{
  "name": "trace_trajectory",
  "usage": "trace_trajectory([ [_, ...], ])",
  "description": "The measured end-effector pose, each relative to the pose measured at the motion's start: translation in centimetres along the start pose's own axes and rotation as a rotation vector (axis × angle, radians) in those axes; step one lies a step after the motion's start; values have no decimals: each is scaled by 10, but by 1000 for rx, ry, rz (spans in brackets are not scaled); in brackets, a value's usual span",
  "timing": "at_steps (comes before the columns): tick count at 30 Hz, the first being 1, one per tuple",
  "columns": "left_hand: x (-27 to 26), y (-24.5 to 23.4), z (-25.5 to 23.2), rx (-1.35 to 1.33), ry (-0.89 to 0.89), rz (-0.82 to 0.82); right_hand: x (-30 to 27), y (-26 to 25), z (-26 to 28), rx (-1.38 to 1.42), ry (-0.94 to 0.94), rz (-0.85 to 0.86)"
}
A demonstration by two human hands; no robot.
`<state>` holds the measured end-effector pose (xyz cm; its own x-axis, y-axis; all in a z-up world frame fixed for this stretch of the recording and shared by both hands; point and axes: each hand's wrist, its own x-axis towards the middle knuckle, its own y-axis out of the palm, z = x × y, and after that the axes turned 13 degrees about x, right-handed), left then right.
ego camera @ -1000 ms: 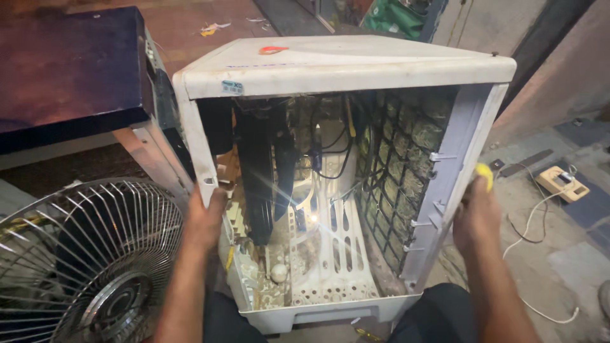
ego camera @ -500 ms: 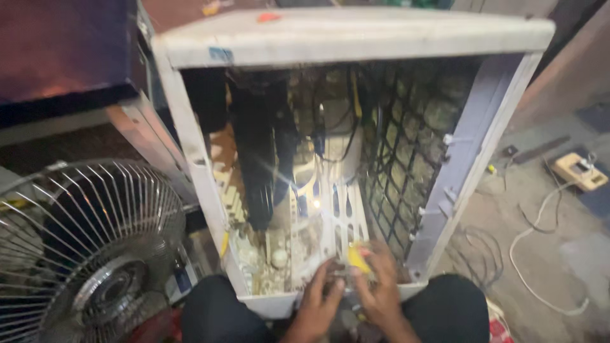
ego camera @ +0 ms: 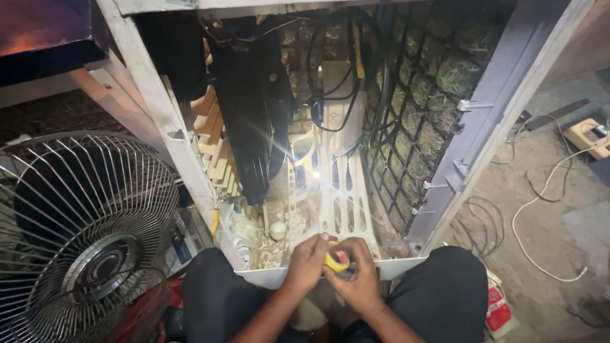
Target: The person sits on the floor and works on a white electrical component, possibly a motor, inside an open appliance casing. They use a flashlight to inspect the interior, handle a roll of yellow tape, and manipulate the component with their hands, appearing to clean or adjust it.
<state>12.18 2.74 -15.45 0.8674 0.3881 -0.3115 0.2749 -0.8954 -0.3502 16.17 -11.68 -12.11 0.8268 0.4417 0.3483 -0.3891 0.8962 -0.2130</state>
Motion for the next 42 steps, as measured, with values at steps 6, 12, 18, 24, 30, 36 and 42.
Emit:
trace_trajectory([
  [6,-31,-41,-58,314,379,-290,-2,-14,-19,-91,78,-79],
  [12,-43,-113,-103,478,740,-771,-6,-14,-42,167,282,-127],
  [18,0,-119,-127,697,693,-734,-11,-15,-66,342,368,-166],
  [24,49,-112,-125,715,465,-637,-9,-18,-83,307,432,-211],
  [30,50,-114,-112,776,456,-557,-5,-17,-80,291,499,-207],
  [36,17,-79,-93,747,769,-781,6,-41,-51,485,362,-192],
  [42,-32,-16,-67,430,782,-5,19,-26,-2,752,707,-157],
])
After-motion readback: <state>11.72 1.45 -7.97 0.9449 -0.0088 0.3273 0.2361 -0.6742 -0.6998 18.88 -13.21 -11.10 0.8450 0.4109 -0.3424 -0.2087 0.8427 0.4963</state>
